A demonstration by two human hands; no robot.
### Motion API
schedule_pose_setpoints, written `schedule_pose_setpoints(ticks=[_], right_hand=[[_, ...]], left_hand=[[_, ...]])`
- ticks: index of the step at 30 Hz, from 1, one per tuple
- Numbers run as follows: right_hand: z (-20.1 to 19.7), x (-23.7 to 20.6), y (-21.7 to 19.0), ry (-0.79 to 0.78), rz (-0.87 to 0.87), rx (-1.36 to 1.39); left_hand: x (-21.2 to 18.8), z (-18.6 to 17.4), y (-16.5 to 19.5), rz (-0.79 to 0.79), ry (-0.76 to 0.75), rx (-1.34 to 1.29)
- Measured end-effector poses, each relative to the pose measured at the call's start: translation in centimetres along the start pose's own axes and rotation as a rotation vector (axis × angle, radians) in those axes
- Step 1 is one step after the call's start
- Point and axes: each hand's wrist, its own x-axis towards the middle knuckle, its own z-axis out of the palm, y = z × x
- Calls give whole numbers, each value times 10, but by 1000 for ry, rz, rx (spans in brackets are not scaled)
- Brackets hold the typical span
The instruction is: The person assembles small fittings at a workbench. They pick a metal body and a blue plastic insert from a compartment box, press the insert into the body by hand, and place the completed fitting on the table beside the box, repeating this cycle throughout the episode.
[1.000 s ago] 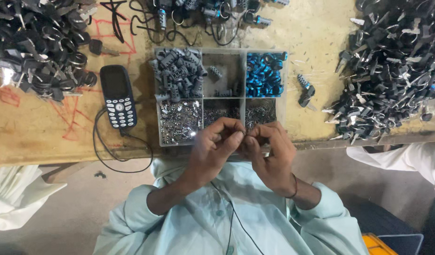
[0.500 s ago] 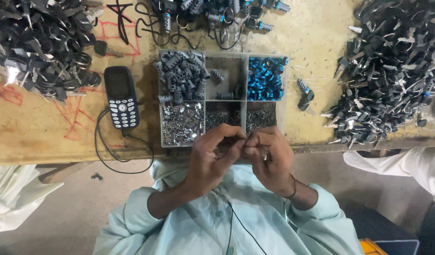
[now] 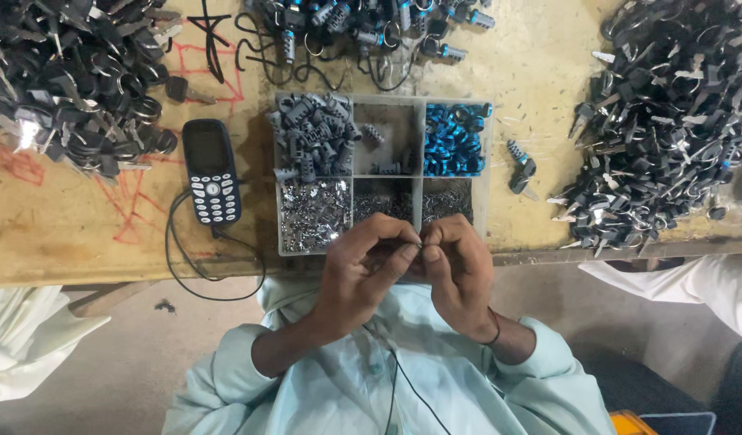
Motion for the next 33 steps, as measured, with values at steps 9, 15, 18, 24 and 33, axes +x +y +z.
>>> schedule_pose_setpoints(ticks=[9, 15, 18, 24, 33], right_hand=[[-17, 23, 6, -141, -546, -240], [-19, 38, -6, -173, -686, -130], [-15, 37, -9, -106, -732, -186], [-9, 36, -14, -143, -511, -88], [-11, 41, -18, -257, -472, -102]], left_hand=[[6, -27, 12, 13, -173, 216], [1, -28, 8, -303, -189, -27], [1, -26, 5, -346, -190, -231], [-4, -29, 5, -169, -124, -2], [-2, -34, 12, -302, -156, -161]])
